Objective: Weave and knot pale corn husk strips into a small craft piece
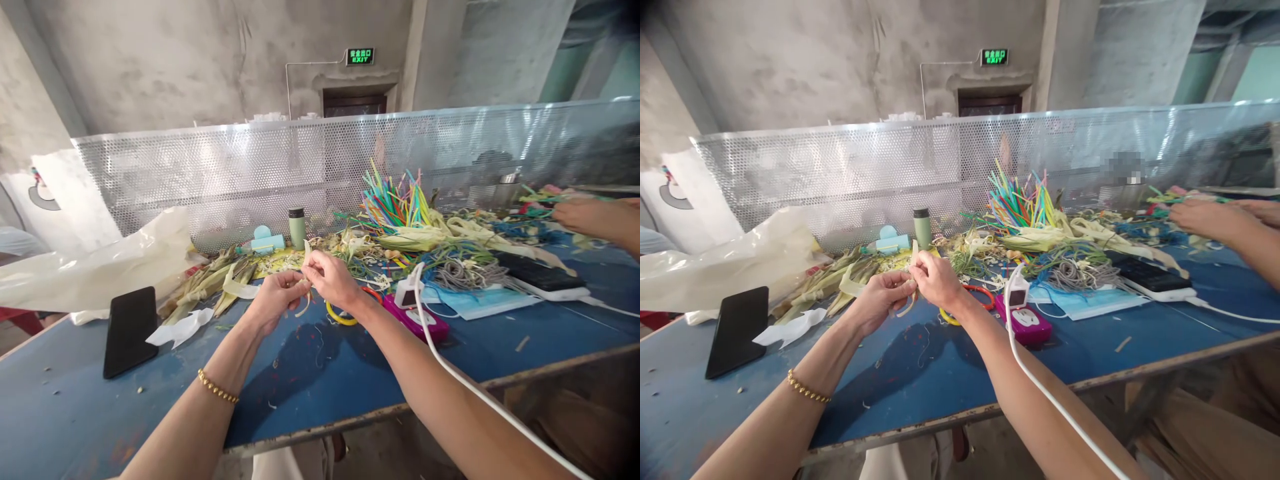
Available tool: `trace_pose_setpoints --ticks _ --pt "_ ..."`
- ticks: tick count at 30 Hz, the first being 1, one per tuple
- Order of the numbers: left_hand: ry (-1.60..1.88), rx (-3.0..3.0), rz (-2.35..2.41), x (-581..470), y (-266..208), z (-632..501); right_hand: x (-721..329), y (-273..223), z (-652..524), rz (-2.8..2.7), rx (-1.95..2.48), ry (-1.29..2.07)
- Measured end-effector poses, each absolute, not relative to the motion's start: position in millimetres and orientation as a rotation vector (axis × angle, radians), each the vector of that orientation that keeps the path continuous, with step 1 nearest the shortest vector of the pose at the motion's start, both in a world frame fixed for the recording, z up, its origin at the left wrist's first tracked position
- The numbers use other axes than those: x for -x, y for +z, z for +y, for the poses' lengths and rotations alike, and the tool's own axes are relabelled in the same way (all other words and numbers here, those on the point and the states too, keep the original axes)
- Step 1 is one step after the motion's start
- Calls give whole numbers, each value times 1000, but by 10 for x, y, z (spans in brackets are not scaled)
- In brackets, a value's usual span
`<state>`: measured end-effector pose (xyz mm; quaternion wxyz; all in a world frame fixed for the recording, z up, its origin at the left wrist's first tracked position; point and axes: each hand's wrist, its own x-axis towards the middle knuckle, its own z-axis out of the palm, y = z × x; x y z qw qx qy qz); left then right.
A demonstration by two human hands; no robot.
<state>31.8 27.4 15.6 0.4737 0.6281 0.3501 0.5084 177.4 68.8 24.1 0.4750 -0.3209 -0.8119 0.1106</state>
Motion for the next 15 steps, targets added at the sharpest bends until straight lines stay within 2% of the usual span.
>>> trace_pose_setpoints --ticks 11,15 --pt "1145 -1644 815 -293 183 247 -1788 286 674 -1937 836 201" --pt "1146 -1663 836 -292 161 266 -1799 277 713 -2032 869 325"
